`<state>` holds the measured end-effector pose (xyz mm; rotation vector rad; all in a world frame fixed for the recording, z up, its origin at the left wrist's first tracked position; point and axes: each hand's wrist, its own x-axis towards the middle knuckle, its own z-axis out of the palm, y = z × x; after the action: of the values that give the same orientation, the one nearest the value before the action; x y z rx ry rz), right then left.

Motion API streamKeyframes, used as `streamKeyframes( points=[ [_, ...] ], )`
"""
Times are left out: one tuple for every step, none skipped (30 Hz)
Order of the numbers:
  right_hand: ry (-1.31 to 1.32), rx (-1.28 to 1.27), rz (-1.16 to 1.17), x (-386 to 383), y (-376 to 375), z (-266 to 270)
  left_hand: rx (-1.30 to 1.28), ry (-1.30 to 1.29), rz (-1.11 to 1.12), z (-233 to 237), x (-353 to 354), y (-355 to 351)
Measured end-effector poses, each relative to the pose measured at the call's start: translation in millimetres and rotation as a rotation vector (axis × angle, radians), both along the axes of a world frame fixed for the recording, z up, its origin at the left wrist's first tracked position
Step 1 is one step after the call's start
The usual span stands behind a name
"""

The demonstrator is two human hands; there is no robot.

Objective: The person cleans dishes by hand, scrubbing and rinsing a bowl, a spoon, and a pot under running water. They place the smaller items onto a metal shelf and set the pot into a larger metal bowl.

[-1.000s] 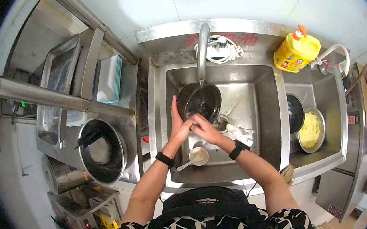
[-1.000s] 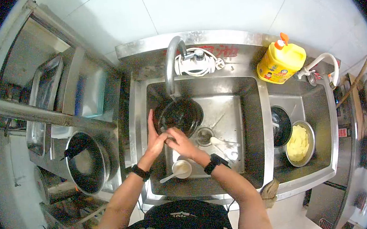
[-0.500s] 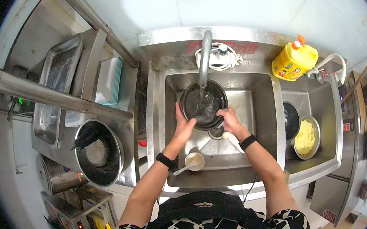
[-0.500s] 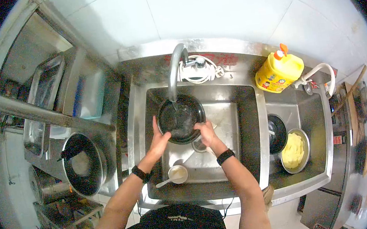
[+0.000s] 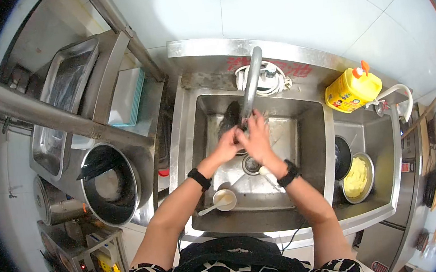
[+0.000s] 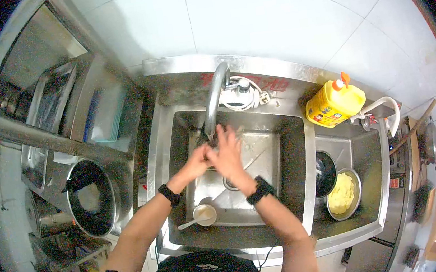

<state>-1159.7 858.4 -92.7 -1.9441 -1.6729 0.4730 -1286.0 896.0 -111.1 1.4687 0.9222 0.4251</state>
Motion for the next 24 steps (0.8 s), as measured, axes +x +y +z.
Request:
streamKeyframes(
  points=[
    [-0.058,0.119,0.073,-12.0,-13.3,-1.4,-0.107,-0.234,0.165,-2.8,-1.2,0.2],
    [-0.114,0.239,0.147,-17.5,-18.6,-2.1,-0.106,-0.233,0.166,-5.8,-5.6,1.2],
    [-0.112,0.237,0.147,-17.7,-17.3,0.0,-0.236,-0.304,0.191,-6.4,-11.5,0.8],
    [-0.088,0.242,0.265,-17.2,-16.3,2.1,-0.368,-0.374,0.217,-7.5,-15.6,-1.4],
    [-0.06,0.242,0.381,-16.9,-16.3,4.3,-0.379,-0.354,0.231,-9.1,-17.8,-6.7],
    [-0.053,0.235,0.38,-13.4,-11.5,7.6,-0.387,-0.348,0.233,-2.5,-18.9,-8.8],
    [0.09,0.162,0.387,-6.0,0.3,12.0,-0.424,-0.311,0.361,12.4,-19.2,-8.6],
    [0.232,0.091,0.394,2.0,13.6,14.7,-0.456,-0.275,0.488,21.1,-19.6,-7.7],
    [0.344,0.043,0.312,8.2,26.5,12.9,-0.469,-0.364,0.42,7.1,-23.9,-5.2],
    [0.456,-0.008,0.228,16.0,38.9,5.4,-0.469,-0.361,0.421,8.4,-24.7,-6.2],
    [0.531,0.053,0.345,32.2,54.4,-40.2,-0.458,-0.361,0.406,11.5,-24.9,-7.4],
    [0.534,0.054,0.343,44.6,52.2,-49.6,-0.447,-0.36,0.39,14.2,-25.9,-8.6],
    [0.865,-0.174,0.318,54.6,49.5,-52.8,-0.446,-0.297,0.467,15.6,-27.9,-11.0],
    [1.189,-0.41,0.285,59.1,48.2,-57.5,-0.444,-0.296,0.469,14.9,-29.3,-12.5],
    [1.435,-0.514,0.092,53.1,33.7,-46.3,-0.533,-0.425,0.515,13.5,-30.7,-14.4],
    [1.437,-0.516,0.093,46.5,18.7,-48.5,-0.621,-0.555,0.56,20.3,-30.3,-15.4],
    [1.705,-0.516,-0.087,40.4,3.3,-51.0,-0.678,-0.603,0.612,27.6,-28.1,-18.8],
    [1.964,-0.51,-0.282,33.2,-9.4,-52.7,-0.678,-0.605,0.615,31.1,-24.5,-19.6],
    [1.937,-0.29,-0.314,15.8,-19.0,-44.0,-0.763,-0.702,0.669,32.6,-20.7,-21.0],
    [1.937,-0.293,-0.319,1.8,-25.8,-43.3,-0.847,-0.799,0.72,34.8,-16.9,-23.1],
    [1.853,0.011,-0.345,-9.8,-29.4,-42.5,-0.846,-0.799,0.718,39.5,-12.2,-25.3],
    [1.746,0.309,-0.366,-17.8,-33.0,-41.7,-0.877,-0.853,0.733,45.0,-7.5,-28.1],
    [1.327,0.374,-0.448,-21.8,-35.8,-47.1,-0.907,-0.907,0.745,48.1,-4.1,-29.6],
    [0.908,0.427,-0.424,-30.2,-44.8,-37.6,-0.906,-0.905,0.738,43.8,-2.9,-29.5]
  ],
)
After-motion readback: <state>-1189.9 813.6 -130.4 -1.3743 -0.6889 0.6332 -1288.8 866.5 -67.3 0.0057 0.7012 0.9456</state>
